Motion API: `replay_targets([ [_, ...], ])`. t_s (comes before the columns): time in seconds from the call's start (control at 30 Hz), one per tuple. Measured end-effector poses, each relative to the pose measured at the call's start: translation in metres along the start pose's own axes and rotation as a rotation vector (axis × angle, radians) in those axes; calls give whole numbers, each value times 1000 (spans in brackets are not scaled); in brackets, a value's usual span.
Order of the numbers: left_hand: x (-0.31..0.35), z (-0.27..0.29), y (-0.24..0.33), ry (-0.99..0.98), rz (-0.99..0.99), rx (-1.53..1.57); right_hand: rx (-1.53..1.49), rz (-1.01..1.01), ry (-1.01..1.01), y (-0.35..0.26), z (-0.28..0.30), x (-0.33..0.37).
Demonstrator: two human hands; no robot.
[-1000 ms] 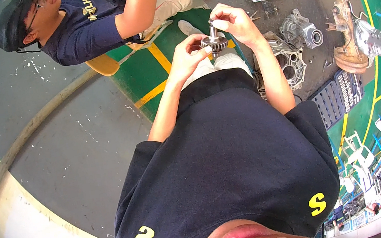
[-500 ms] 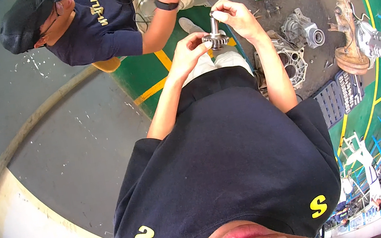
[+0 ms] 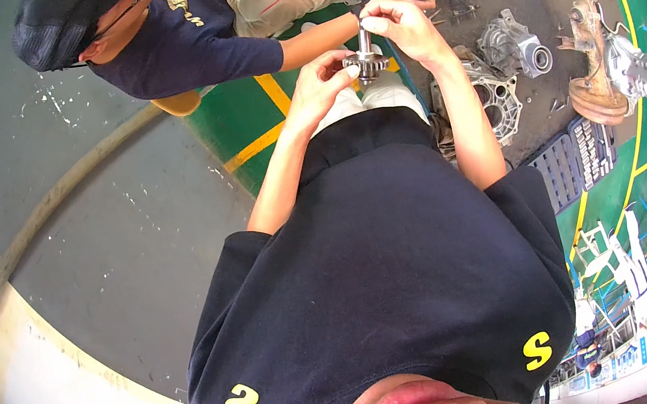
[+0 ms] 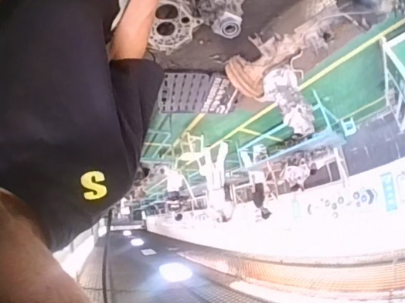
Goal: The person approaches a workbench, picks up a gear shaft assembly, and disassembles and rotates gear components along the shaft by hand before walking through the workshop.
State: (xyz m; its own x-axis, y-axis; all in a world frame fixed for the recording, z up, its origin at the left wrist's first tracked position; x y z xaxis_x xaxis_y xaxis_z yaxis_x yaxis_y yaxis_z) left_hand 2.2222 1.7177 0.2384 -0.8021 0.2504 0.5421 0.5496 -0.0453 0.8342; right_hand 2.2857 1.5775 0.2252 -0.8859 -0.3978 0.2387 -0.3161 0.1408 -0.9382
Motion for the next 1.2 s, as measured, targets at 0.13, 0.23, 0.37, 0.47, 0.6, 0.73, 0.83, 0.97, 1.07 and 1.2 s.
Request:
replay_targets([
  [0.13, -1, 3, -3, -12, 12, -3, 0, 20, 30, -2, 2, -7],
  [0.23, -1, 7, -7, 14, 43, 4, 28, 23, 66, 3, 4, -8],
  [0.37, 0, 6, -12, 14, 51, 48, 5, -74, -73, 13, -8, -4],
  [0.47, -1, 8, -14, 31, 54, 16, 54, -93, -124, 16, -10, 3],
  [0.6, -2, 11, -13, 24, 40, -3, 74, -92, -177, 18, -19, 5],
  [0.73, -3, 14, -15, 7, 47, -32, 91, -76, -138, 19, -17, -2],
  [0.83, -1, 15, -16, -1, 52, -15, 143, -57, -74, 17, -12, -10],
  [0.97, 1, 14, -17, -16, 64, 1, 120, 14, -45, 11, -10, -18],
  [1.07, 2, 16, -21, -8, 84, 20, 131, -39, 22, 13, -6, -17],
  [1.2, -4, 16, -19, -16, 68, 54, 89, -87, -32, 17, -13, -9],
])
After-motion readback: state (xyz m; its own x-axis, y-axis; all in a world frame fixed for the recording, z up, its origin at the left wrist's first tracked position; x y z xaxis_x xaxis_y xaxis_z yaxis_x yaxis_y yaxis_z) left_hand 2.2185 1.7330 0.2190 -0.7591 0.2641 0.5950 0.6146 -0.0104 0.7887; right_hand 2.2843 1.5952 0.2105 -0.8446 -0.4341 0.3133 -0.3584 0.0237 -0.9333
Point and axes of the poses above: each hand's wrist, its own x-axis away from the middle knuckle, its own z-axis out of the back of the hand, y = z × x, the point moved 9 cm from there along -x, towards the middle knuckle, and after that the axes turned 2 degrees about y, right-handed, at the moved point
